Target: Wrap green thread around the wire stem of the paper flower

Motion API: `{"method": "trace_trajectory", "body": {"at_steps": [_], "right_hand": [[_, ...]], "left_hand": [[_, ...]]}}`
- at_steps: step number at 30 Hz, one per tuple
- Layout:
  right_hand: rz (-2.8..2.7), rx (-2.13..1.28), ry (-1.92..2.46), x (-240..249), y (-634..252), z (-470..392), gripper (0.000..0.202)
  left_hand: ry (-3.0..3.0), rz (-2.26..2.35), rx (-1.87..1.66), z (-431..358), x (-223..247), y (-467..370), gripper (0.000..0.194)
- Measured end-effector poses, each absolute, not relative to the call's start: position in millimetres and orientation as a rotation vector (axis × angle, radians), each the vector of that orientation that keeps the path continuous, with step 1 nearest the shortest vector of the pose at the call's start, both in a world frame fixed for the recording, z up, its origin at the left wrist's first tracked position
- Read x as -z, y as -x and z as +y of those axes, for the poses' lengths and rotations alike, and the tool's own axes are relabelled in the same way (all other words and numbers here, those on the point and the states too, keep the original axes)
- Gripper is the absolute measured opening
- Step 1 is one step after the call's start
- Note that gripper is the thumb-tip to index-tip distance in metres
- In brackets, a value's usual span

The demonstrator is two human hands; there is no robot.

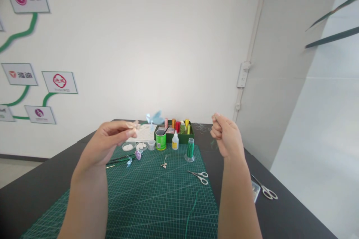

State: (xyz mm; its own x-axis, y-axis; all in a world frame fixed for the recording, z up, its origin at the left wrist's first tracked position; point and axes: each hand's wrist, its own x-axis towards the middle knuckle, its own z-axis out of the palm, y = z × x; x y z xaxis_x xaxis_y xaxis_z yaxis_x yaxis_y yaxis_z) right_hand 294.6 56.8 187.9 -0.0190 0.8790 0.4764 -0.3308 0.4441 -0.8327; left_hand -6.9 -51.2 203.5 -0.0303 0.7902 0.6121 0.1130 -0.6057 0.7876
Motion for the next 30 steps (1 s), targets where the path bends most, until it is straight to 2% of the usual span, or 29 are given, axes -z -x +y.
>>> {"method": "trace_trajectory", "body": {"at_steps": [5,11,15,19,24,27,30], "right_hand": [[-1.439,-1.193,0.652,-172.6,-314.6,81.3,0.05],[-1.502,-1.342,0.67,-160.5,-323.5,94.5,0.052],[-1.465,-1.297,0.757,-147.1,-336.1,108.2,0.057],[-1.423,-0.992,1.041,-125.0,-354.1,127.4,0.051],[-1.346,-0.175,1.894,-113.9,-360.6,142.6,0.035],[-1.369,-0.036,1.84,-127.3,-345.1,138.4,0.026],[-1.465,-0.085,1.421,-150.2,-311.0,117.4,0.024]], "left_hand": [[-1.342,0.837,-2.251,-39.0,-202.4,12.0,0.017],[-1.121,0.698,-2.486,-36.1,-206.7,8.9,0.017],[-1.044,0.675,-2.612,-41.2,-209.4,15.8,0.017],[-1.022,0.71,-2.659,-44.7,-210.4,24.0,0.017],[-1.162,0.787,-2.585,-41.6,-207.6,22.6,0.018],[-1.299,0.871,-2.427,-38.4,-204.2,13.8,0.018],[-1.411,0.973,-2.243,-36.2,-200.7,-2.7,0.018]]}}
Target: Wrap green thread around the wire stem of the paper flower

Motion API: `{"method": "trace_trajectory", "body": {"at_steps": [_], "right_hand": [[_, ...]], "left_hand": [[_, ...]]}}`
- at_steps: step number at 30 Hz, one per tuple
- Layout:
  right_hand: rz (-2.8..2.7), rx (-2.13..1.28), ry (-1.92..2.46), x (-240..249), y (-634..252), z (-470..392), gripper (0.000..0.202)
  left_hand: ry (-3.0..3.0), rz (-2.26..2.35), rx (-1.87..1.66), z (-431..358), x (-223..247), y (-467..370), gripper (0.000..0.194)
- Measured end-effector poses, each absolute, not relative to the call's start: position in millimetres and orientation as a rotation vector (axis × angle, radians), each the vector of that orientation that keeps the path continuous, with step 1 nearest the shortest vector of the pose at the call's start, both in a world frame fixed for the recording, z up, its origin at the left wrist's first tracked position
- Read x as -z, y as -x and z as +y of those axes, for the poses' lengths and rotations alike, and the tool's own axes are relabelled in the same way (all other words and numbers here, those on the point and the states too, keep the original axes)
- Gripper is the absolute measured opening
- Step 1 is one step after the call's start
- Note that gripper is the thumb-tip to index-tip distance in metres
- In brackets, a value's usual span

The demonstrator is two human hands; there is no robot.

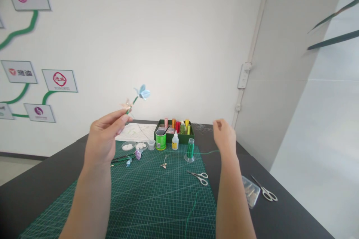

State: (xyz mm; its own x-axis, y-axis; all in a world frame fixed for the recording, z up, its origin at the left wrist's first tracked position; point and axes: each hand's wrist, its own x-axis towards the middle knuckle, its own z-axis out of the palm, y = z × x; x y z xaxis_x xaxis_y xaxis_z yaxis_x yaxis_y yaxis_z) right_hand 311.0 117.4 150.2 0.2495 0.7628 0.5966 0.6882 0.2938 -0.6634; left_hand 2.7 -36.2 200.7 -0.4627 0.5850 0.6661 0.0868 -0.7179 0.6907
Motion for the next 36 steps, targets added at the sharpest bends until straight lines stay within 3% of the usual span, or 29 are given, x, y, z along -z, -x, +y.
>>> {"method": "trace_trajectory", "body": {"at_steps": [6,10,16,22,26,29,36], "right_hand": [[-1.743,-0.86,0.46,-180.1,-225.9,36.0,0.042],[-1.786,-1.125,0.347,-180.5,-198.1,-1.6,0.053],[-1.765,-0.832,0.575,-178.3,-194.6,-13.5,0.031],[-1.97,-0.465,0.689,-185.2,-213.0,-23.7,0.028],[-2.188,-0.496,0.554,-192.1,-239.5,-30.7,0.024],[-2.27,-0.555,0.349,-196.6,-261.8,-32.9,0.016],[-1.875,-0.576,0.362,-196.8,-273.7,-15.8,0.01]], "left_hand": [[-1.601,1.075,-2.007,-35.7,-193.1,-35.7,0.018],[-1.698,1.212,-1.983,-37.1,-189.4,-41.2,0.02],[-1.692,1.288,-2.006,-39.0,-192.6,-39.0,0.019],[-1.882,1.547,-1.693,-39.0,-195.9,-31.7,0.03],[-2.06,1.687,-1.453,-38.4,-195.7,-29.6,0.015],[-2.186,1.7,-1.295,-39.4,-193.8,-31.0,0.016],[-2.36,1.519,-0.882,-53.0,-187.4,-37.2,0.018]]}}
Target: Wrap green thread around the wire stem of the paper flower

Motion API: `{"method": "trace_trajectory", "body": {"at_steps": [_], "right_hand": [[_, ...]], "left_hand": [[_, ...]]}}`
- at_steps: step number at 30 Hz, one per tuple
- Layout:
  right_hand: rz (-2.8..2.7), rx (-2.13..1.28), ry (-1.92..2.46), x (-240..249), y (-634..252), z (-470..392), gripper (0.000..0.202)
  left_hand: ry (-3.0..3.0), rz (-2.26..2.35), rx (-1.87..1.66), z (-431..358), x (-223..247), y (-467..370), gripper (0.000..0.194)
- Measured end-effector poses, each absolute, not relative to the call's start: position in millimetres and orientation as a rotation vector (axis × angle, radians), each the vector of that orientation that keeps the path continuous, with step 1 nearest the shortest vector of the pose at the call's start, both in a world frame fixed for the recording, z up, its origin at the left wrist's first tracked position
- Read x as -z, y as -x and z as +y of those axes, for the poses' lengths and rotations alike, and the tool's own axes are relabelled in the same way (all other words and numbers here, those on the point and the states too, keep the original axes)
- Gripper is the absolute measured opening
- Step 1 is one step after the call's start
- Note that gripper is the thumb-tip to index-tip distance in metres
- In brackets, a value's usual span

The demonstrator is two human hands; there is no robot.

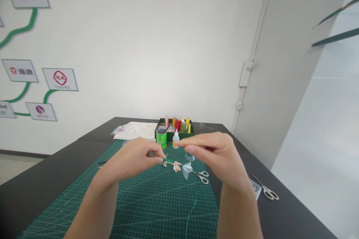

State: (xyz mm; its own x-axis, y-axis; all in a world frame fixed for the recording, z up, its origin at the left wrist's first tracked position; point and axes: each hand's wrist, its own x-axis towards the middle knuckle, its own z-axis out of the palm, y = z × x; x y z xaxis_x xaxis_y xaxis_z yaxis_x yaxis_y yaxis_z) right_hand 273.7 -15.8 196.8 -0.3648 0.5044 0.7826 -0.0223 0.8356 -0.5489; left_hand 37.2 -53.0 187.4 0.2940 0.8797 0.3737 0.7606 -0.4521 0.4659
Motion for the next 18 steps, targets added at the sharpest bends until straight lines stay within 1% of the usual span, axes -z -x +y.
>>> {"method": "trace_trajectory", "body": {"at_steps": [2,5,10,14,18], "right_hand": [[-1.749,-0.579,0.455,-195.5,-266.4,-5.9,0.009],[-1.636,-0.625,0.515,-194.4,-256.4,10.2,0.015],[-1.675,-0.735,0.581,-187.6,-246.0,38.5,0.026],[-1.798,-0.822,0.613,-175.7,-234.6,58.4,0.029],[-1.997,-0.946,0.591,-167.8,-224.3,64.1,0.032]], "left_hand": [[-2.389,1.503,-0.769,-58.2,-188.8,-38.6,0.018],[-2.414,1.494,-0.685,-66.3,-193.2,-39.5,0.016],[-2.432,1.447,-0.754,-82.7,-199.6,-37.3,0.012],[-2.331,1.431,-1.07,-90.8,-201.5,-31.9,0.013],[-2.073,1.428,-1.576,-82.3,-199.8,-22.4,0.013]]}}
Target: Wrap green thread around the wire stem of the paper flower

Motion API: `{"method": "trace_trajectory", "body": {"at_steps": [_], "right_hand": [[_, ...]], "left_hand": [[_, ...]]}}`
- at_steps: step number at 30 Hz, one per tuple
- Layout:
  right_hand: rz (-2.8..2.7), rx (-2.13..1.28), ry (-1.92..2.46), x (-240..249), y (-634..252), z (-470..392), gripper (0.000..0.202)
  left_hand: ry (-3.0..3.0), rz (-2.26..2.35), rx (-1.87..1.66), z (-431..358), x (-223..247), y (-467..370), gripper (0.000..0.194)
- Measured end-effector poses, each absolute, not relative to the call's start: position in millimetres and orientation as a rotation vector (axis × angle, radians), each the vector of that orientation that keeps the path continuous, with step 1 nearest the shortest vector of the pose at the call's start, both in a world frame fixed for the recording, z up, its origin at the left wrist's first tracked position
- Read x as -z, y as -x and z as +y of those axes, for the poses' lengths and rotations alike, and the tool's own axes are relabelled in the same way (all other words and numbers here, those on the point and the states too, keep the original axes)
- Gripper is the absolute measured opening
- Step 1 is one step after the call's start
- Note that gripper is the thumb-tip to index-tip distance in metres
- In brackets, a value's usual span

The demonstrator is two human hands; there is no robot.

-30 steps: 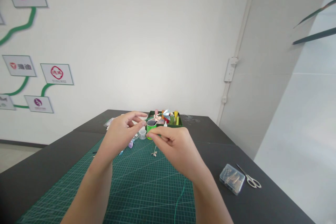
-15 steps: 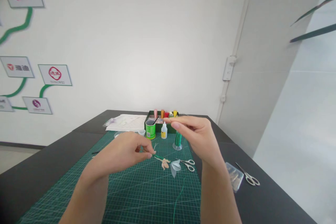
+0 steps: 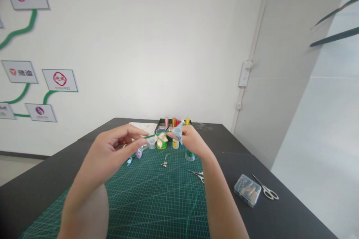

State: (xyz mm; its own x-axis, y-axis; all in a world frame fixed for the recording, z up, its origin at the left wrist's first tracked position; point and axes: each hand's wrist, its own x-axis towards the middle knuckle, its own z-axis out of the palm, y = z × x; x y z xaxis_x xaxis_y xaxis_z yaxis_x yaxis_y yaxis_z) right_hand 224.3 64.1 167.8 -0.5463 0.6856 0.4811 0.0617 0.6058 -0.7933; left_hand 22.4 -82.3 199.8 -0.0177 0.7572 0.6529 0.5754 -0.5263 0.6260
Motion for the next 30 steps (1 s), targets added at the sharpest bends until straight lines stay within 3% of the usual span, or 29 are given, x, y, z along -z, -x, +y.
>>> {"method": "trace_trajectory", "body": {"at_steps": [4,10,22,24,30], "right_hand": [[-2.085,-1.024,0.572,-165.9,-225.4,61.9,0.032],[-1.697,-1.262,0.482,-161.0,-255.2,79.7,0.042],[-1.491,-0.842,1.066,-119.2,-351.1,137.2,0.062],[-1.526,-0.783,1.16,-105.1,-362.4,148.7,0.057],[-1.688,-0.354,1.701,-81.2,-381.1,171.6,0.015]], "left_hand": [[-1.834,1.424,-1.952,-62.3,-197.0,-9.6,0.019],[-1.527,1.337,-2.29,-39.7,-198.2,14.6,0.021],[-1.381,1.202,-2.528,-40.9,-203.6,23.2,0.017],[-1.383,1.195,-2.543,-41.7,-203.5,23.2,0.017],[-1.38,1.259,-2.547,-44.6,-204.4,26.5,0.017]]}}
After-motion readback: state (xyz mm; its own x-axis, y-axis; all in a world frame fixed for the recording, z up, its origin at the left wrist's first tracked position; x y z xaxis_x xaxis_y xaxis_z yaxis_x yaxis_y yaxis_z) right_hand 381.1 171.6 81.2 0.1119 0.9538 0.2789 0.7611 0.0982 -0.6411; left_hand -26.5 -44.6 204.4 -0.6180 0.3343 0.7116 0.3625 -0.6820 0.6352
